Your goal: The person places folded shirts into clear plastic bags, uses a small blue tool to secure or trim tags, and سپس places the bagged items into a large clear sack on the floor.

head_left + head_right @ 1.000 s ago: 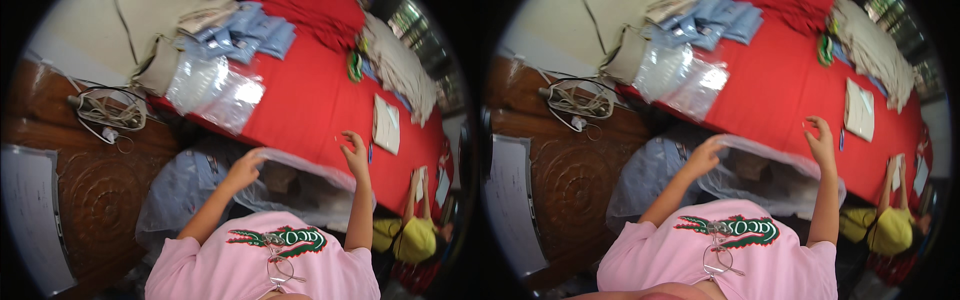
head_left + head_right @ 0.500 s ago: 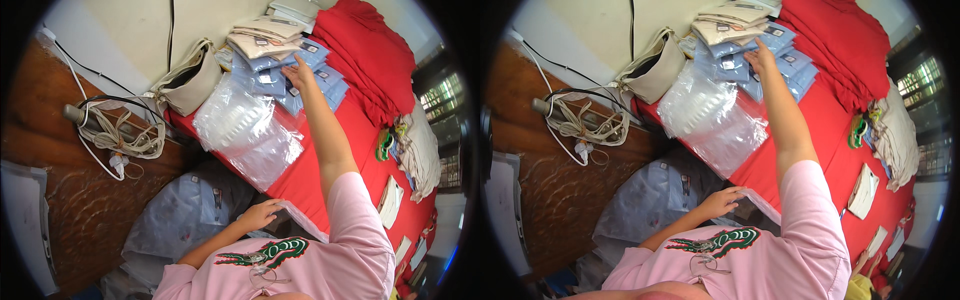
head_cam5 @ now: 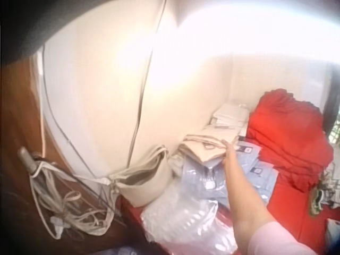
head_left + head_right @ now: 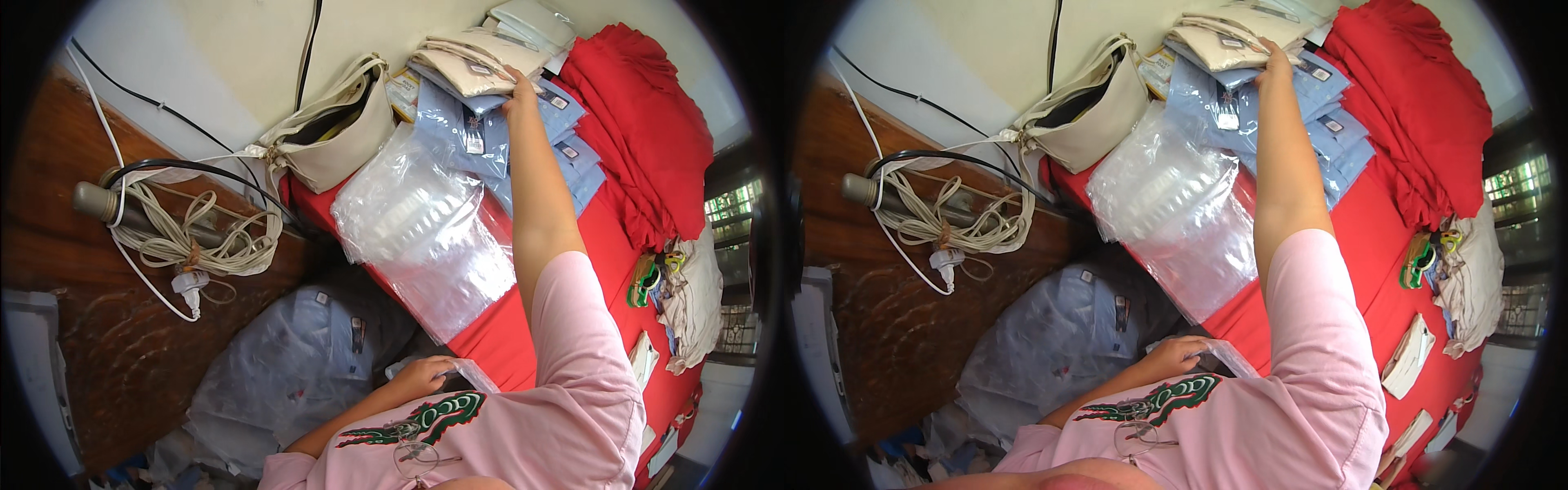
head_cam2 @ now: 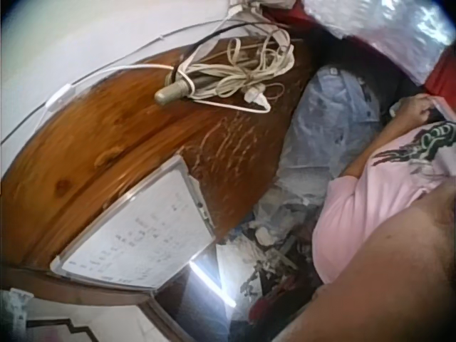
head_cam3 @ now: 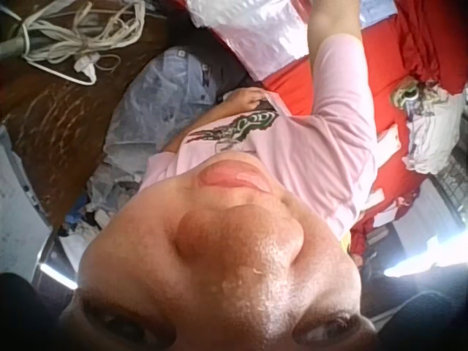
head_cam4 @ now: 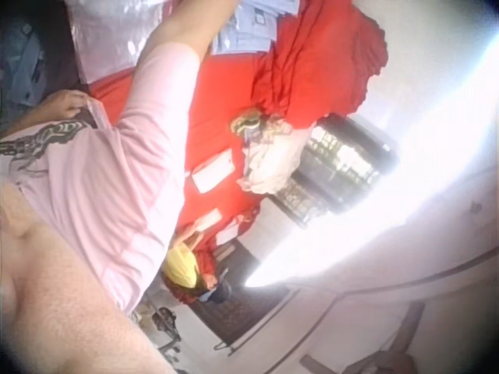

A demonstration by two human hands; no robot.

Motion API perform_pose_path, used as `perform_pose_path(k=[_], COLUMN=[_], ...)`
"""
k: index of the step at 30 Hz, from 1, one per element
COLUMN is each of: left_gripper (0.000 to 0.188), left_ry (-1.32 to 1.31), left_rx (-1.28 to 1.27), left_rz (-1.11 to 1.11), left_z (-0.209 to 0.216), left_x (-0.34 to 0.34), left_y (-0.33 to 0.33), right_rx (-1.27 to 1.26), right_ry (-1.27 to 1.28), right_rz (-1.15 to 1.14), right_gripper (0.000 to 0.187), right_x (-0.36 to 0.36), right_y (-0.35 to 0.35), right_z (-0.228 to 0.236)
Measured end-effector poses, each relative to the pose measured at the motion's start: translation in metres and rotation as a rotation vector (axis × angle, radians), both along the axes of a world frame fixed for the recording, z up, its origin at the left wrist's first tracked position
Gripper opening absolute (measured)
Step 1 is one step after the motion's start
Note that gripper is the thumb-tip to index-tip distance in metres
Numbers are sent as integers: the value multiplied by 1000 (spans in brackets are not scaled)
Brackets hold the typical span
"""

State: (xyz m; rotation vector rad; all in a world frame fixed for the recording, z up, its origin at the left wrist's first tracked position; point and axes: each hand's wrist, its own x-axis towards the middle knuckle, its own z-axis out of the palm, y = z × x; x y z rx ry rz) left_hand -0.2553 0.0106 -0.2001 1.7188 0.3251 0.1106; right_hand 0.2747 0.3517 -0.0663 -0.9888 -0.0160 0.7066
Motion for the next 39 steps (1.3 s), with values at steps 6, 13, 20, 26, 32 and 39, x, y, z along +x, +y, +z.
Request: perform_pose_path(k=[6,13,20,26,32,39], left_gripper=[43,44,52,55,61,69], left_ry=[93,45,46,-15,-88,103], left_rx=[-53,-18,157,236,104,141], left_rz=[-99,-23,-96,-187,-212,-346], left_z=[0,-1,-1,23,24,84], left_x=[1,-9,10,32,61,83], left_y=[-6,-8,-11,-22,-53,-101], right_rx=[166,332,301,-61,-258,-568], right_ry=[-34,12,-46,-5,43,-154], right_rz=[-99,-53,-21,-262,-333,-179], right_gripper=[53,50,49,46,58,77], right_x=[39,-54,-129,-231,-411,-494], right_y=[-29,-113,-358,-671,-838,-912], right_z=[-45,-29,7,10,34,7])
